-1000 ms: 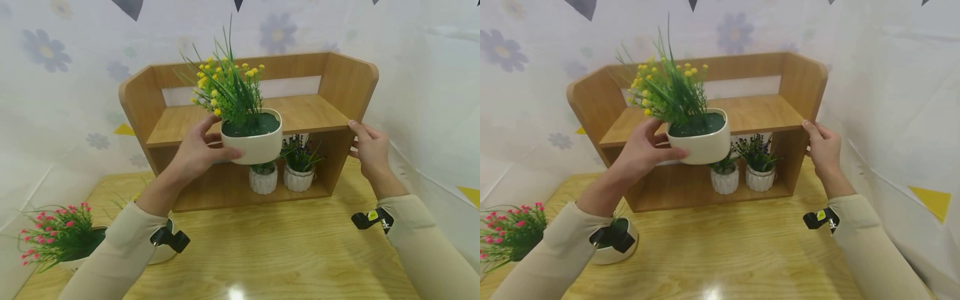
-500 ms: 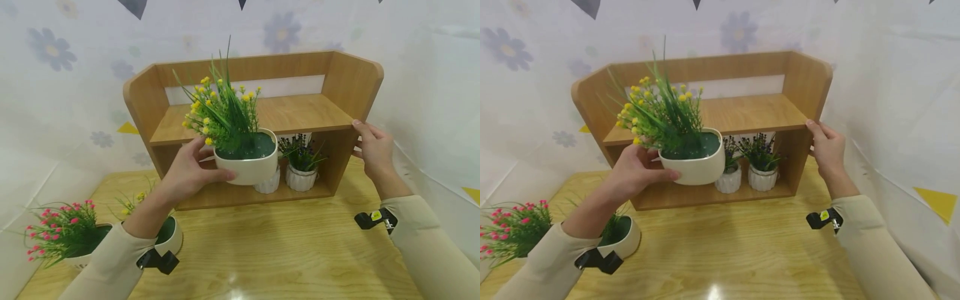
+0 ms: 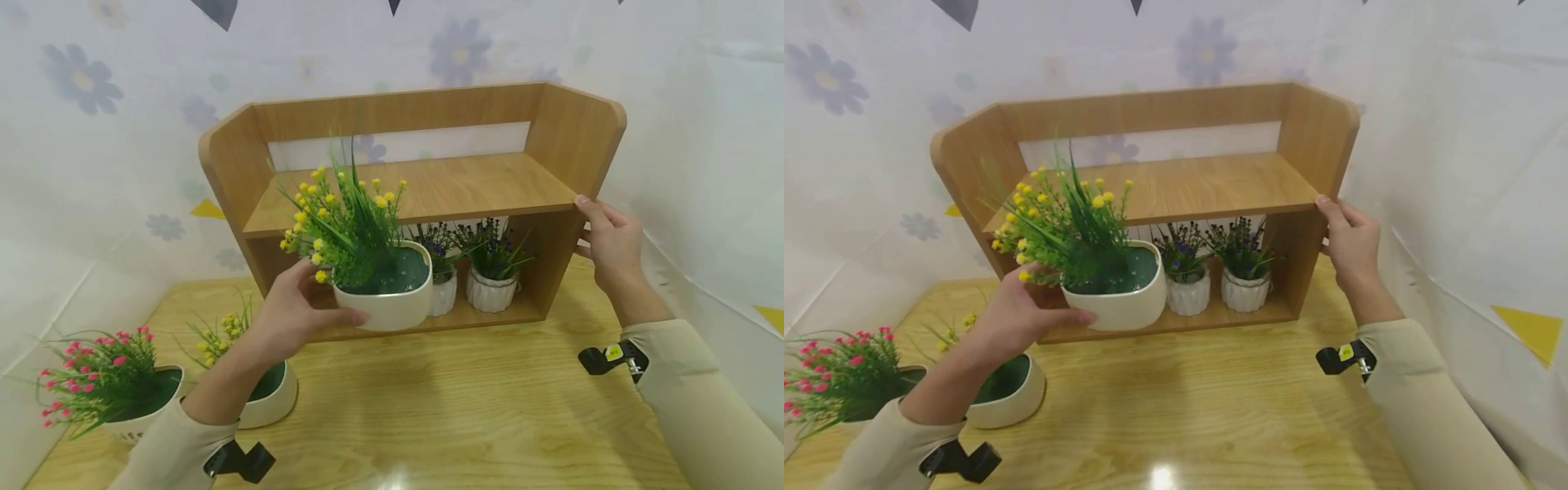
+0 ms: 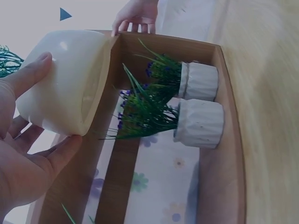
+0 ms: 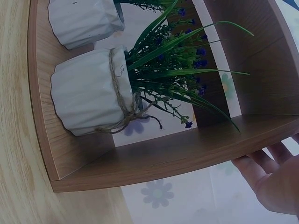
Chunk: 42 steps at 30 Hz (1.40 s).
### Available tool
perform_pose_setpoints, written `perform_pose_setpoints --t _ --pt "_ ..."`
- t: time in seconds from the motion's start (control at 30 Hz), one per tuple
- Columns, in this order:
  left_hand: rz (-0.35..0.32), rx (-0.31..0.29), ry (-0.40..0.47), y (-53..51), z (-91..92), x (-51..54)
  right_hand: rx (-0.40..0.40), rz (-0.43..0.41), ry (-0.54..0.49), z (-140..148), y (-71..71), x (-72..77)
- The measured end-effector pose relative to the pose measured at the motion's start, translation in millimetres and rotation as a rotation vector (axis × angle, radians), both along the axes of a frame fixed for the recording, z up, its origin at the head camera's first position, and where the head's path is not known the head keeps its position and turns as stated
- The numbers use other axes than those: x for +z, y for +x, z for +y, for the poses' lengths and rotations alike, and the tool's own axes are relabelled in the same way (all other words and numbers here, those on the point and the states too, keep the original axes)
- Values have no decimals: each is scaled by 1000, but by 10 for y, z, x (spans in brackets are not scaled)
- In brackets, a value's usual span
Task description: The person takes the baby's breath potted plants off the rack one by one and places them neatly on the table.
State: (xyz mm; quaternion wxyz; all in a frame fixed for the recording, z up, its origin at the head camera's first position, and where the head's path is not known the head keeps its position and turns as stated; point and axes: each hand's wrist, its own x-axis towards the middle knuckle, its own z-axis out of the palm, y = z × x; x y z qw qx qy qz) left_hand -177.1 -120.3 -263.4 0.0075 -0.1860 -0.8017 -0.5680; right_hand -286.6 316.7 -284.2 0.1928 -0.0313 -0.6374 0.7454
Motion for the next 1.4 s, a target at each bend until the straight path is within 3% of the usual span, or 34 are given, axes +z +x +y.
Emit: perform_pose_setpoints --t 0.27,0.5,0.7,1.07,1.4 --pt "-56 33 9 120 -95 -207 19 45 -15 -11 -13 -10" --pt "-90 -6 99 153 -82 -348 15 41 -27 -2 -11 -11" --pt "-99 -22 112 174 -39 -429 14 42 -24 2 -3 -7" --pt "-162 27 105 202 7 -631 9 27 7 -17 15 -3" --pt "-215 57 123 228 38 -883 4 22 -12 -11 8 -7"
